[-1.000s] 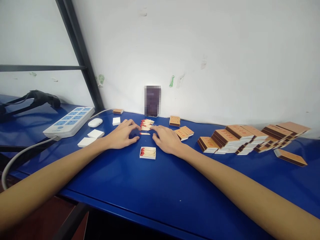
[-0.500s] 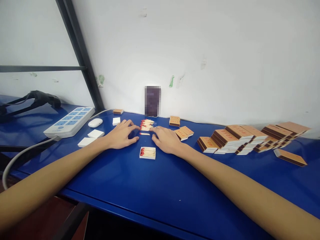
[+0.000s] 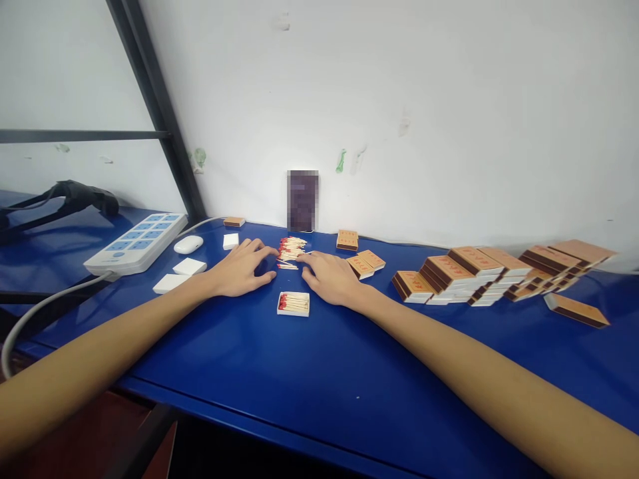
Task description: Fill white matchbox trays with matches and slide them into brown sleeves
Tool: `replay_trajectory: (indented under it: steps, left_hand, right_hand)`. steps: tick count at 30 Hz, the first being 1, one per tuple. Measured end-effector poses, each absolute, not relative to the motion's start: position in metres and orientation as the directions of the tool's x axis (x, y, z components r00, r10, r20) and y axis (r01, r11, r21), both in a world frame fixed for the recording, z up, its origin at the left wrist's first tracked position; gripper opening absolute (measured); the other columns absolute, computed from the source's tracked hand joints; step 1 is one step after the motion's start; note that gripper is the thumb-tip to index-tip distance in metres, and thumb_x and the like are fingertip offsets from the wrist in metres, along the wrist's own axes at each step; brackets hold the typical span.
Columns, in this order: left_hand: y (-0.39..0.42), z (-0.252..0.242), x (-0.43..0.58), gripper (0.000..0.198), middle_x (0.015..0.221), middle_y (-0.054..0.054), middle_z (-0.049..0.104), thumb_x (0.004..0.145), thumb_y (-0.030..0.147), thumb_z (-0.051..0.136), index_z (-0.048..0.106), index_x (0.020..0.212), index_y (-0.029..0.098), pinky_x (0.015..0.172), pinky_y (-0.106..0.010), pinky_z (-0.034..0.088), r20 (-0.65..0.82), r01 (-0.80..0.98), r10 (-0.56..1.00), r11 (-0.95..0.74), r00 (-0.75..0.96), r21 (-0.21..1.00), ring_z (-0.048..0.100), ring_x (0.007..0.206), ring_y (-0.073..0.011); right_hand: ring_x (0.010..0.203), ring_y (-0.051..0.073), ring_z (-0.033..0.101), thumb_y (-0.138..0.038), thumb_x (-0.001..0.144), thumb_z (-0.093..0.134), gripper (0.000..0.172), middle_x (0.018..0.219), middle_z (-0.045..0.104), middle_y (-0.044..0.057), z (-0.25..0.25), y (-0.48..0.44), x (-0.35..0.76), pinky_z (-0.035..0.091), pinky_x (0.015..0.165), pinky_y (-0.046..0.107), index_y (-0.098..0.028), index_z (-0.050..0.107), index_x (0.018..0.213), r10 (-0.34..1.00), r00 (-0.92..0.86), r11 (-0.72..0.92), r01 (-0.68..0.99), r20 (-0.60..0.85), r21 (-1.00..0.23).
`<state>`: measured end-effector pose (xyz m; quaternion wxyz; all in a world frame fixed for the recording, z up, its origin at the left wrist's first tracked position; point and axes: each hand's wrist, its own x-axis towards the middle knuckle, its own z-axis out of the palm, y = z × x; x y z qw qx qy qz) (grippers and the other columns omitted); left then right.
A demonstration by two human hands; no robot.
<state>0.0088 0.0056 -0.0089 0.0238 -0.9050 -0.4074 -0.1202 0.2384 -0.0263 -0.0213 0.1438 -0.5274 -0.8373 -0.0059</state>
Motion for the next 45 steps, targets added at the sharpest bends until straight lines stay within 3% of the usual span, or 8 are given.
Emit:
replay_trajectory:
  steps: [9, 16, 25, 31, 45]
  left_hand:
    - [0.006, -0.009, 0.0083, 0.052, 0.106, -0.01, 0.05, 0.089, 0.054, 0.04, 0.054, 0.129, 0.024, 0.084, -0.044, 0.04, 0.231, 0.733, 0.719, -0.68, 0.656, 0.036, 0.046, 0.099, -0.0274]
    - [0.0055, -0.009, 0.0095, 0.051, 0.106, -0.01, 0.05, 0.09, 0.053, 0.04, 0.054, 0.13, 0.025, 0.085, -0.044, 0.04, 0.214, 0.737, 0.723, -0.675, 0.656, 0.022, 0.046, 0.099, -0.027]
    - [0.0076, -0.0084, 0.01, 0.05, 0.106, -0.01, 0.05, 0.089, 0.049, 0.04, 0.052, 0.131, 0.023, 0.085, -0.046, 0.04, 0.193, 0.722, 0.717, -0.689, 0.67, 0.054, 0.045, 0.099, -0.028]
    - [0.0053, -0.0058, 0.0112, 0.049, 0.105, -0.011, 0.05, 0.089, 0.048, 0.04, 0.054, 0.128, 0.023, 0.084, -0.046, 0.04, 0.182, 0.722, 0.716, -0.691, 0.674, 0.046, 0.045, 0.1, -0.0291]
    - [-0.0012, -0.0043, 0.0119, 0.043, 0.11, -0.011, 0.052, 0.09, 0.048, 0.041, 0.057, 0.118, 0.02, 0.085, -0.044, 0.039, 0.187, 0.695, 0.692, -0.717, 0.697, 0.059, 0.046, 0.102, -0.029]
  right_hand:
    - [0.109, 0.025, 0.06, -0.026, 0.096, 0.036, 0.041, 0.127, 0.062, 0.009, -0.0207, -0.0269, 0.2383, 0.044, 0.088, 0.036, -0.021, 0.054, 0.133, 0.881, -0.403, 0.442, 0.889, 0.249, -0.122]
    - [0.102, 0.025, 0.061, -0.027, 0.097, 0.032, 0.044, 0.116, 0.063, 0.007, -0.021, -0.0248, 0.2396, 0.044, 0.084, 0.036, -0.03, 0.048, 0.138, 0.87, -0.441, 0.465, 0.883, 0.222, -0.069]
    - [0.103, 0.025, 0.06, -0.028, 0.098, 0.028, 0.047, 0.117, 0.061, 0.01, -0.0182, -0.0246, 0.2389, 0.044, 0.083, 0.036, -0.028, 0.042, 0.142, 0.867, -0.471, 0.479, 0.878, 0.163, -0.01]
    - [0.109, 0.028, 0.058, -0.029, 0.098, 0.028, 0.047, 0.126, 0.059, 0.012, -0.0203, -0.023, 0.24, 0.043, 0.088, 0.039, -0.025, 0.042, 0.143, 0.87, -0.466, 0.474, 0.88, 0.161, -0.016]
    - [0.104, 0.024, 0.061, -0.028, 0.096, 0.035, 0.04, 0.118, 0.065, 0.006, -0.0226, -0.0246, 0.2396, 0.044, 0.086, 0.036, -0.027, 0.059, 0.128, 0.871, -0.425, 0.466, 0.874, 0.245, -0.137]
